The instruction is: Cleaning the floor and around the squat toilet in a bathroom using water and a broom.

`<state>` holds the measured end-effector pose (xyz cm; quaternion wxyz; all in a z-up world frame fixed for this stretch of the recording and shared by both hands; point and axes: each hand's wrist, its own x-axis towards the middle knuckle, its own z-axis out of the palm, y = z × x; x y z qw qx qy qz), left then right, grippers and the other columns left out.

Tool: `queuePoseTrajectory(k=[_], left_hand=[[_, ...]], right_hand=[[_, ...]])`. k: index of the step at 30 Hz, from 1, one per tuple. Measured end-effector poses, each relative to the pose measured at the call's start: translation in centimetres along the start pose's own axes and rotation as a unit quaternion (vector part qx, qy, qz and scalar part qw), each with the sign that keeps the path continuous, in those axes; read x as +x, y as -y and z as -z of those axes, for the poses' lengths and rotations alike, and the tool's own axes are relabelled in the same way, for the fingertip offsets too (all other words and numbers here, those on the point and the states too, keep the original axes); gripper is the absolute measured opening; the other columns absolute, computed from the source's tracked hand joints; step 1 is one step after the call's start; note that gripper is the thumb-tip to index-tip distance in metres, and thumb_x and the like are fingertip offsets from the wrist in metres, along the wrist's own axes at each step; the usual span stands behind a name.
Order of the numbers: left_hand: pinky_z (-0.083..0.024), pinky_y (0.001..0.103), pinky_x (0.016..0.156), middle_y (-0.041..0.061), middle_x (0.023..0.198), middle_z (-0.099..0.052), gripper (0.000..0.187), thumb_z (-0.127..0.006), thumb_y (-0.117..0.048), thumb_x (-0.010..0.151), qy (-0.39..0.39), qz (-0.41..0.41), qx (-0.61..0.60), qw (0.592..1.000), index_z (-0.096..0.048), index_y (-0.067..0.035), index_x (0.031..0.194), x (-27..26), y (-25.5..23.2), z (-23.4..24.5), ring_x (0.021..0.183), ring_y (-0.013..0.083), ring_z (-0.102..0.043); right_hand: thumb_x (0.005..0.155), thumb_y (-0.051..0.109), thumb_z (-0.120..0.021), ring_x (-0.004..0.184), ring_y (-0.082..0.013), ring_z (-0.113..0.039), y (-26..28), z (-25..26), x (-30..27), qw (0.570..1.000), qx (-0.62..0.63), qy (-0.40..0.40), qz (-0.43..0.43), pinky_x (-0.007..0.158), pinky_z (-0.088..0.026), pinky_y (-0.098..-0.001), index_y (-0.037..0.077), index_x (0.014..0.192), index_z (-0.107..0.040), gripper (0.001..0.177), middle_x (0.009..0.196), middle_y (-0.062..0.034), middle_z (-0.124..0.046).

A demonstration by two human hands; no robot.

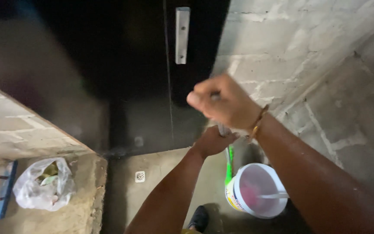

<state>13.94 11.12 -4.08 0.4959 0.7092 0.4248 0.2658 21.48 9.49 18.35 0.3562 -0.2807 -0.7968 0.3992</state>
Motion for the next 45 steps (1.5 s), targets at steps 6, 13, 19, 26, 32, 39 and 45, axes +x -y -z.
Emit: queuePoseTrajectory(k=[6,13,19,26,32,39,45], left_hand=[[-0.051,0.044,0.096,0.017,0.128,-0.064,0.054,-0.071,-0.042,0.093,-0.109,-0.204,-0.072,0.970,-0.059,-0.005,0.132,1.5,4.0,0.2,0.120,0.0313,-0.061],[-0.055,0.048,0.093,0.017,0.106,-0.075,0.044,-0.068,-0.049,0.087,-0.062,0.104,0.199,0.973,-0.074,-0.013,0.110,-2.4,2.6,7.9,0.105,0.0357,-0.071],[-0.056,0.051,0.088,0.018,0.098,-0.075,0.042,-0.069,-0.048,0.083,-0.092,0.131,0.293,0.943,-0.074,-0.012,0.103,-2.4,1.0,10.1,0.096,0.0390,-0.071],[-0.057,0.052,0.083,0.020,0.091,-0.075,0.044,-0.067,-0.052,0.083,-0.030,0.072,0.281,0.957,-0.077,-0.009,0.090,1.4,-5.9,7.8,0.089,0.0396,-0.073],[-0.055,0.050,0.076,0.022,0.082,-0.074,0.062,-0.065,-0.067,0.084,0.026,0.018,0.219,0.975,-0.075,-0.006,0.082,7.7,-8.2,0.9,0.082,0.0405,-0.073],[-0.054,0.043,0.089,0.020,0.113,-0.071,0.048,-0.067,-0.047,0.090,0.064,-0.104,-0.004,0.993,-0.068,-0.006,0.116,13.6,-2.9,-7.7,0.104,0.0316,-0.067],[-0.048,0.043,0.105,0.016,0.137,-0.062,0.046,-0.067,-0.026,0.098,0.062,-0.188,-0.071,0.978,-0.056,-0.008,0.139,14.8,4.7,-8.7,0.130,0.0284,-0.058]], right_hand=[[0.105,0.038,-0.057,0.053,-0.0029,-0.041,-3.0,-0.1,-1.1,0.994,0.018,0.082,-0.072,0.046,-0.036,-0.0233,0.014,0.063,-0.049,0.049,0.057,0.0073,-0.045],[0.110,0.029,-0.053,0.052,-0.0062,-0.043,-5.3,-1.1,1.8,0.983,0.174,0.061,-0.008,0.051,-0.040,-0.0252,0.010,0.064,-0.049,0.049,0.057,0.0034,-0.048],[0.110,0.025,-0.052,0.044,-0.0075,-0.038,-6.8,0.7,3.8,0.959,0.270,0.063,0.060,0.043,-0.034,-0.0254,0.010,0.061,-0.045,0.052,0.052,0.0018,-0.044],[0.112,0.024,-0.052,0.043,-0.0085,-0.039,-2.2,7.5,1.9,0.959,0.279,0.007,0.053,0.042,-0.034,-0.0265,0.011,0.061,-0.041,0.054,0.051,0.0019,-0.041],[0.109,0.029,-0.054,0.043,-0.0091,-0.042,-2.1,12.3,-1.0,0.988,0.151,0.014,0.032,0.042,-0.037,-0.0269,0.009,0.060,-0.049,0.053,0.051,0.0011,-0.047],[0.103,0.036,-0.056,0.038,-0.0064,-0.042,-5.9,12.1,-3.5,0.987,-0.107,0.074,-0.093,0.036,-0.031,-0.0271,0.010,0.054,-0.053,0.055,0.046,0.0020,-0.048],[0.101,0.038,-0.058,0.046,-0.0063,-0.049,-7.5,10.7,-3.2,0.980,-0.080,0.059,-0.174,0.043,-0.041,-0.0268,0.007,0.058,-0.056,0.053,0.050,0.0013,-0.055]])
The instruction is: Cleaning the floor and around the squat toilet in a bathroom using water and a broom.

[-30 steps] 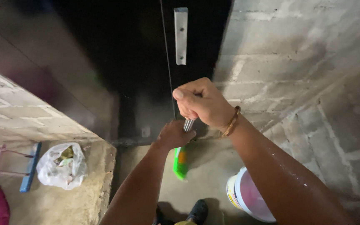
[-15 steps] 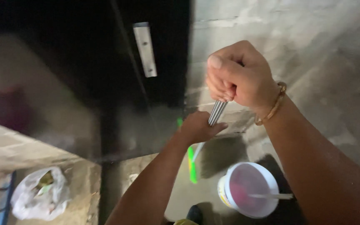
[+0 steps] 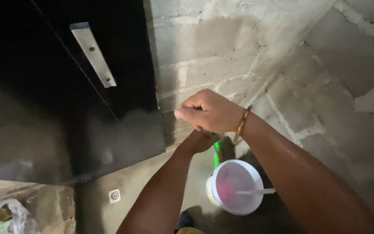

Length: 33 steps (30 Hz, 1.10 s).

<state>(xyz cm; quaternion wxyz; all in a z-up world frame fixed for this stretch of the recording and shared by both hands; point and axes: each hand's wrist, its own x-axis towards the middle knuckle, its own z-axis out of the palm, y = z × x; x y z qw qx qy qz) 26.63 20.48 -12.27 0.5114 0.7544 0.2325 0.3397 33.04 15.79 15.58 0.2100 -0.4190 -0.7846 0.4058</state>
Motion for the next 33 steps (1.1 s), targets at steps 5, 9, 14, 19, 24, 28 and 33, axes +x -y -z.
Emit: queuePoseTrajectory(k=[5,9,14,19,24,28,33], left_hand=[[-0.051,0.044,0.101,0.015,0.130,-0.067,0.048,-0.066,-0.037,0.090,0.013,0.162,0.111,0.980,-0.061,-0.014,0.133,-3.2,-2.4,4.5,0.124,0.0303,-0.062],[-0.051,0.045,0.099,0.016,0.121,-0.070,0.048,-0.069,-0.044,0.084,-0.039,0.257,0.176,0.949,-0.066,-0.015,0.123,-6.3,-5.4,9.0,0.117,0.0330,-0.065],[-0.057,0.047,0.088,0.013,0.091,-0.078,0.037,-0.070,-0.045,0.079,-0.068,0.292,0.239,0.924,-0.074,-0.013,0.097,-11.5,-10.3,16.0,0.094,0.0335,-0.074],[-0.056,0.048,0.090,0.017,0.090,-0.076,0.035,-0.072,-0.043,0.080,-0.096,0.324,0.327,0.882,-0.075,-0.010,0.091,-17.3,-12.3,21.3,0.094,0.0372,-0.073],[-0.056,0.050,0.089,0.019,0.091,-0.075,0.033,-0.075,-0.039,0.075,-0.134,0.326,0.341,0.872,-0.075,-0.010,0.091,-20.0,-15.6,23.4,0.093,0.0399,-0.072],[-0.058,0.049,0.082,0.017,0.087,-0.075,0.033,-0.076,-0.038,0.073,-0.132,0.298,0.275,0.905,-0.074,-0.010,0.090,-19.3,-16.1,23.1,0.088,0.0370,-0.073],[-0.060,0.043,0.080,0.013,0.084,-0.077,0.027,-0.069,-0.036,0.081,-0.088,0.289,0.157,0.940,-0.075,-0.012,0.091,-18.4,-14.2,21.3,0.081,0.0282,-0.076]], right_hand=[[0.101,0.037,-0.058,0.051,-0.0071,-0.050,0.4,-1.8,2.5,0.999,0.033,0.021,-0.006,0.049,-0.043,-0.0266,0.008,0.063,-0.058,0.048,0.055,0.0007,-0.057],[0.103,0.037,-0.058,0.053,-0.0070,-0.051,2.7,-3.2,5.5,0.997,0.058,0.049,0.032,0.050,-0.043,-0.0264,0.009,0.062,-0.056,0.049,0.056,0.0015,-0.057],[0.107,0.029,-0.056,0.054,-0.0079,-0.054,4.9,-5.7,9.7,0.967,0.177,0.082,0.166,0.055,-0.048,-0.0277,0.011,0.063,-0.055,0.048,0.056,0.0018,-0.054],[0.109,0.024,-0.055,0.051,-0.0083,-0.050,8.2,-9.5,13.1,0.937,0.260,0.104,0.209,0.054,-0.047,-0.0285,0.011,0.063,-0.052,0.048,0.055,0.0010,-0.052],[0.109,0.022,-0.054,0.044,-0.0073,-0.045,12.1,-11.5,14.3,0.929,0.283,0.086,0.223,0.047,-0.041,-0.0257,0.012,0.059,-0.047,0.052,0.051,0.0012,-0.049],[0.110,0.024,-0.054,0.038,-0.0069,-0.045,14.8,-11.1,13.6,0.950,0.199,0.006,0.239,0.039,-0.039,-0.0235,0.013,0.057,-0.047,0.055,0.048,0.0019,-0.048],[0.108,0.030,-0.054,0.037,-0.0066,-0.049,15.6,-12.7,14.1,0.970,0.056,-0.050,0.233,0.036,-0.039,-0.0234,0.014,0.057,-0.052,0.054,0.046,0.0033,-0.051]])
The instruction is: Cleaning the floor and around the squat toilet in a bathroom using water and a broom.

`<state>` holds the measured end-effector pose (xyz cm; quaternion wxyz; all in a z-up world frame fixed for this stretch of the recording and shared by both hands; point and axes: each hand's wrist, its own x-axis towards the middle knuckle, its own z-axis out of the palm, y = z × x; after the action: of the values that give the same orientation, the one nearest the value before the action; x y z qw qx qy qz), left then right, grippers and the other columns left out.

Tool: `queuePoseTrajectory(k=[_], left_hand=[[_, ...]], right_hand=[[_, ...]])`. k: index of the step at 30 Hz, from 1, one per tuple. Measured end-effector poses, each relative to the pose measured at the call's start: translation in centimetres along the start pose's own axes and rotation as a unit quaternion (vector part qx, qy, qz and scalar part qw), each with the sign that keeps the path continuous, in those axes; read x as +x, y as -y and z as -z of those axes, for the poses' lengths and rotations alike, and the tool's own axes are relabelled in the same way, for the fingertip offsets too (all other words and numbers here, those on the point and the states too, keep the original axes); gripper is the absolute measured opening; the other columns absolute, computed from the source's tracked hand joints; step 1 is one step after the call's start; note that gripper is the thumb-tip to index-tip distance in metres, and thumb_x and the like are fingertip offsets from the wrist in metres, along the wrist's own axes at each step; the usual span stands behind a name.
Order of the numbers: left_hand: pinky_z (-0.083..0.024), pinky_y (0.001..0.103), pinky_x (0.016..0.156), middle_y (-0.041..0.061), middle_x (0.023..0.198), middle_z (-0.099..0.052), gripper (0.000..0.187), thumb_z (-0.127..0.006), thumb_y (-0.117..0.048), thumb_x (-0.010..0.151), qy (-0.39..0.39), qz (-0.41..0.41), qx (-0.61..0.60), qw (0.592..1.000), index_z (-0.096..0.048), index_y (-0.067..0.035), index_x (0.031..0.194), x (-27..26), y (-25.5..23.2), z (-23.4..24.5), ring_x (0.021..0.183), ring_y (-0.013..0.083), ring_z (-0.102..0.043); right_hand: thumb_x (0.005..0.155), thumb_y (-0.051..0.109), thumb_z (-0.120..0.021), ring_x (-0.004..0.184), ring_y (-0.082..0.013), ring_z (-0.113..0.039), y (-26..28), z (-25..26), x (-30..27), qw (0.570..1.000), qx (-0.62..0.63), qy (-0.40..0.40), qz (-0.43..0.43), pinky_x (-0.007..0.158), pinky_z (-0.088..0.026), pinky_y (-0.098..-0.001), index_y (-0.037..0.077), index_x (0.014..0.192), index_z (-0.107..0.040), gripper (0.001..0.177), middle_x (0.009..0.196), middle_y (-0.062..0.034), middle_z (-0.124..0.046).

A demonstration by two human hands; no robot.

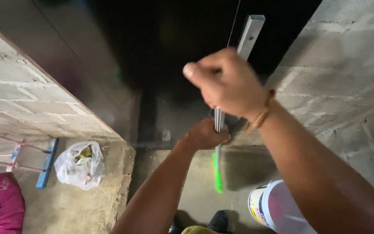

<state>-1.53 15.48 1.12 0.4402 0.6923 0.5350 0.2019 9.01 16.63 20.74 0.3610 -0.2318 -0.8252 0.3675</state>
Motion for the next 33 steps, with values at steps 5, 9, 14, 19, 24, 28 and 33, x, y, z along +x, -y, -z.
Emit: queuePoseTrajectory(k=[5,9,14,19,24,28,33], left_hand=[[-0.057,0.039,0.088,0.012,0.105,-0.074,0.034,-0.074,-0.024,0.085,-0.031,-0.048,-0.013,0.998,-0.067,-0.013,0.116,-0.5,4.8,-1.0,0.100,0.0246,-0.070],[-0.057,0.039,0.090,0.012,0.108,-0.074,0.037,-0.078,-0.020,0.083,-0.088,-0.098,-0.023,0.991,-0.067,-0.011,0.117,-4.3,8.2,2.5,0.105,0.0261,-0.070],[-0.055,0.040,0.093,0.012,0.113,-0.073,0.043,-0.083,-0.016,0.080,-0.164,-0.051,0.017,0.985,-0.067,-0.011,0.119,-10.1,10.3,7.2,0.112,0.0292,-0.068],[-0.054,0.041,0.093,0.012,0.114,-0.072,0.044,-0.081,-0.012,0.074,-0.225,-0.071,0.046,0.971,-0.067,-0.010,0.116,-14.0,12.1,9.4,0.114,0.0301,-0.067],[-0.055,0.042,0.096,0.015,0.117,-0.070,0.041,-0.075,-0.010,0.078,-0.331,-0.175,0.086,0.923,-0.065,-0.009,0.118,-17.5,12.4,10.8,0.117,0.0311,-0.067],[-0.054,0.045,0.087,0.015,0.102,-0.074,0.036,-0.078,-0.029,0.078,-0.352,0.003,0.103,0.930,-0.072,-0.012,0.110,-21.5,9.1,11.9,0.101,0.0336,-0.070],[-0.058,0.045,0.080,0.016,0.084,-0.075,0.041,-0.075,-0.047,0.082,-0.348,0.139,0.014,0.927,-0.075,-0.011,0.101,-24.2,9.2,10.8,0.083,0.0322,-0.076]], right_hand=[[0.104,0.035,-0.056,0.042,-0.0080,-0.037,-1.6,-6.6,0.8,0.995,-0.077,0.065,0.013,0.042,-0.030,-0.0292,0.012,0.054,-0.051,0.056,0.046,0.0027,-0.042],[0.104,0.032,-0.059,0.049,-0.0069,-0.035,-2.1,-10.2,1.5,0.994,-0.005,0.100,0.038,0.046,-0.031,-0.0292,0.010,0.058,-0.046,0.053,0.051,0.0032,-0.040],[0.101,0.027,-0.062,0.051,-0.0049,-0.036,-0.4,-13.3,4.0,0.967,0.160,0.195,0.032,0.046,-0.030,-0.0282,0.009,0.056,-0.044,0.052,0.052,0.0037,-0.043],[0.100,0.029,-0.061,0.049,-0.0034,-0.042,2.4,-15.7,6.1,0.932,0.203,0.296,0.051,0.045,-0.034,-0.0260,0.007,0.055,-0.053,0.051,0.052,0.0031,-0.051],[0.101,0.031,-0.060,0.048,-0.0032,-0.044,5.9,-18.0,7.9,0.908,0.182,0.363,0.100,0.044,-0.036,-0.0252,0.007,0.057,-0.058,0.050,0.051,0.0035,-0.053],[0.103,0.033,-0.060,0.044,-0.0044,-0.042,7.9,-19.0,8.8,0.895,0.212,0.374,0.117,0.041,-0.032,-0.0251,0.008,0.057,-0.055,0.053,0.050,0.0031,-0.050],[0.108,0.038,-0.056,0.040,-0.0053,-0.039,9.8,-19.0,10.0,0.873,0.259,0.376,0.173,0.039,-0.030,-0.0240,0.011,0.056,-0.049,0.059,0.048,0.0034,-0.046]])
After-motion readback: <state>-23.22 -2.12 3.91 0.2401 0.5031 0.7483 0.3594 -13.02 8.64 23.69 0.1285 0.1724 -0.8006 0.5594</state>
